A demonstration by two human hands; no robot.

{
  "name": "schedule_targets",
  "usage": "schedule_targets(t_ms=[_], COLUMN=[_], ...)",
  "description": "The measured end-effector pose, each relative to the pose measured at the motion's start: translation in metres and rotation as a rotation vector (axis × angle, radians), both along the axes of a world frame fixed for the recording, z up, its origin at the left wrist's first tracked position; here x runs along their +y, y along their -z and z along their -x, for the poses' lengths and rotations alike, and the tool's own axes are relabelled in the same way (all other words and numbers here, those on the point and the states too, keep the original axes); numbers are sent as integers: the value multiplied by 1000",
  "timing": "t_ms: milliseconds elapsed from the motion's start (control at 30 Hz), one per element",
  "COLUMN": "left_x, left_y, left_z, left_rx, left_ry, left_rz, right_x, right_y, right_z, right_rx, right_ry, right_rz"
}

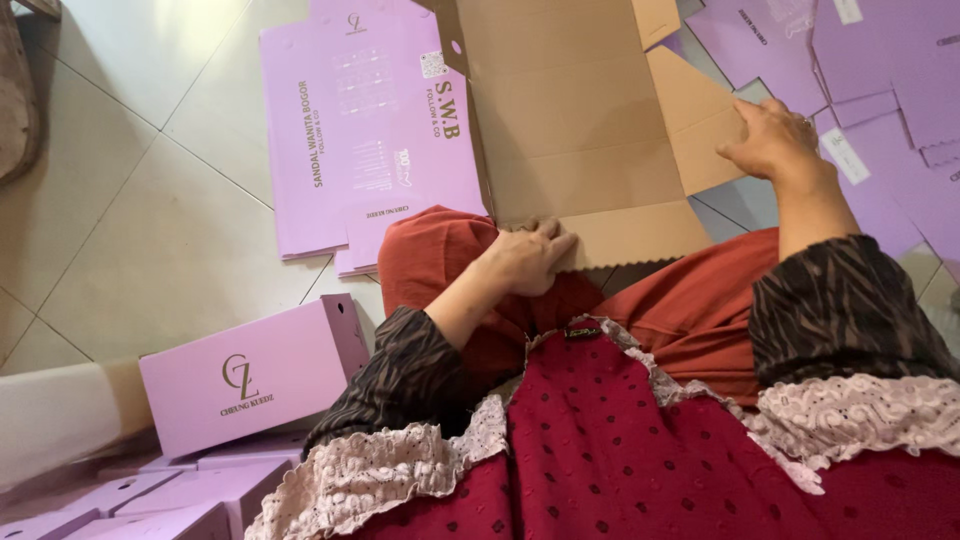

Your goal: The person sits on the floor and folds flat purple printed cardboard blanks into shoe boxes, pressing the side flaps and bottom tabs together by hand, then sets the finished box with the other completed boxes.

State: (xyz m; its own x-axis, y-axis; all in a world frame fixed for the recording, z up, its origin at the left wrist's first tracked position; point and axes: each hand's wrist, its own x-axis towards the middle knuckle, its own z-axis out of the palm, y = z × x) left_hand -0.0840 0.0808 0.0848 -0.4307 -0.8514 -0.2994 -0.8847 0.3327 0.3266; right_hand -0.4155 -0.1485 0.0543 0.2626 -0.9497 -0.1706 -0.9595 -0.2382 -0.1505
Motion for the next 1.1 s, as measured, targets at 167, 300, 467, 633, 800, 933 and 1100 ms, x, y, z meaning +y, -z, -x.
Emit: schedule_targets(t_ms=[167, 300, 467, 633, 800, 933, 1100], left_x=[-41, -70, -88, -97, -90, -88, -90], left_y=[-1, -17, -10, 35, 68, 80, 96], left_z=[-29, -55, -73, -76, -76, -76, -76], left_rx=[253, 317, 425, 496, 440, 498, 526], left_ry=[-102, -223, -396, -398, -775, -883, -1031], left_rz=[-104, -136, -321, -137, -7, 210, 296], right_x=[29, 41, 42, 28, 16, 16, 24], right_y=[-58, -91, -80, -19, 26, 43, 50], right_z=[-11, -15, -19, -37, -45, -63, -74], right_rx=[-532, -1000, -661, -318, -272, -357, -369], right_ry=[125, -46, -218, -139, -138, -168, -104], right_rz=[-168, -310, -451, -464, -225, 15, 85])
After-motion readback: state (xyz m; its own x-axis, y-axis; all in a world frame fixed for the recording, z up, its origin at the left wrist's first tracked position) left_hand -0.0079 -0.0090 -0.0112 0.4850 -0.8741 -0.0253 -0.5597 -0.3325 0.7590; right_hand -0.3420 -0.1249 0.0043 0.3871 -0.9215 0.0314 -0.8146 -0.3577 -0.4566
